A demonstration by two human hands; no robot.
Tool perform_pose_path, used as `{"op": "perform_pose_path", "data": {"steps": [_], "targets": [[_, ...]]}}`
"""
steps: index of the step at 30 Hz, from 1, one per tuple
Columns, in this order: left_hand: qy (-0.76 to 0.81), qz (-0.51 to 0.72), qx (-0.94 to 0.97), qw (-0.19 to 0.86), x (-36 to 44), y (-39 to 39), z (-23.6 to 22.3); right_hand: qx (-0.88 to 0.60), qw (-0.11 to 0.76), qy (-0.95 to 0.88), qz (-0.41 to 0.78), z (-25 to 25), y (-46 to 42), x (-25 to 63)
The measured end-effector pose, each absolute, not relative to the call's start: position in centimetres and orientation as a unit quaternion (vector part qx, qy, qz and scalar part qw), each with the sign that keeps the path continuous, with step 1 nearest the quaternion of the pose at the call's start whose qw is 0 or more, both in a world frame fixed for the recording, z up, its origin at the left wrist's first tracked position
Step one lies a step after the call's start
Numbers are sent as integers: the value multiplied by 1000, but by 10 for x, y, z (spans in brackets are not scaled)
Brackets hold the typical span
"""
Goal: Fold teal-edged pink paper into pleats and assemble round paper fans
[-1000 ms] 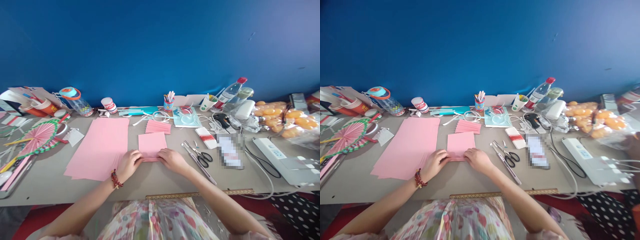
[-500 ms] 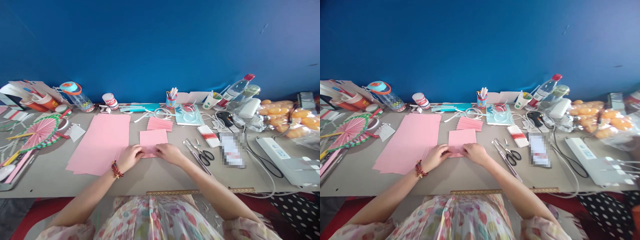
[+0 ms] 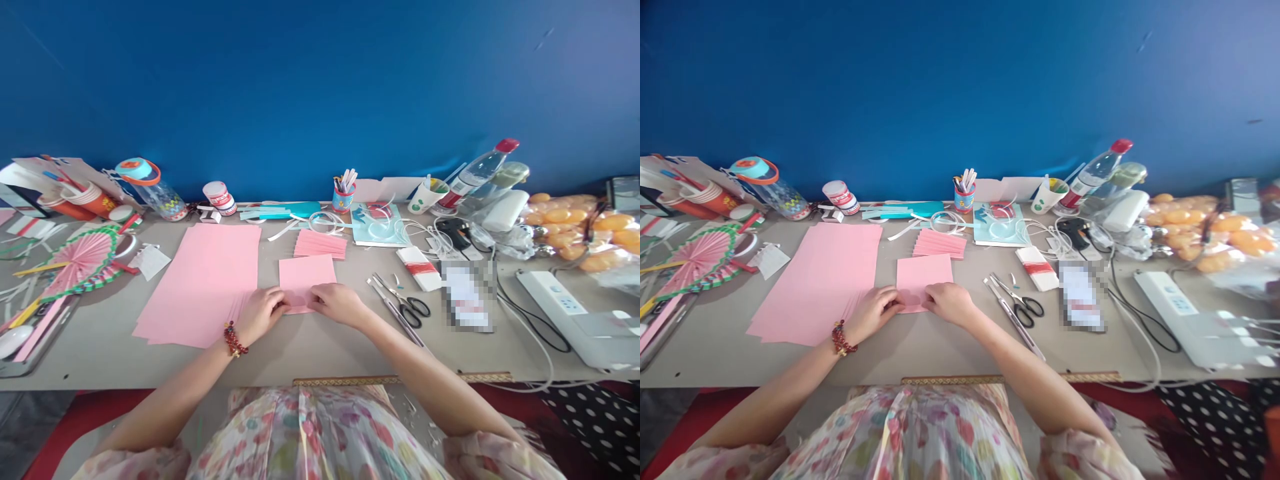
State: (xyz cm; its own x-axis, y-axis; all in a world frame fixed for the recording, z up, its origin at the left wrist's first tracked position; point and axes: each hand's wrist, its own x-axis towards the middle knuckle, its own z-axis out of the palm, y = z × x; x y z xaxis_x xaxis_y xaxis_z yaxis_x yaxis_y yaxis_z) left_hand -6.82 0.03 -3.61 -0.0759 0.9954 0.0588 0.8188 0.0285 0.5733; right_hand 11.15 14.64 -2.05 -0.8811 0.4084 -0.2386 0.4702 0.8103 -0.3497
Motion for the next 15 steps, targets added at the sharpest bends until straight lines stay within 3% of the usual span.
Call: {"op": "perform_pose_path", "data": {"steps": [15], "targets": [[689,241,663,169,-66,-2,-41,224,75,947,-218,-21,148,111]]}}
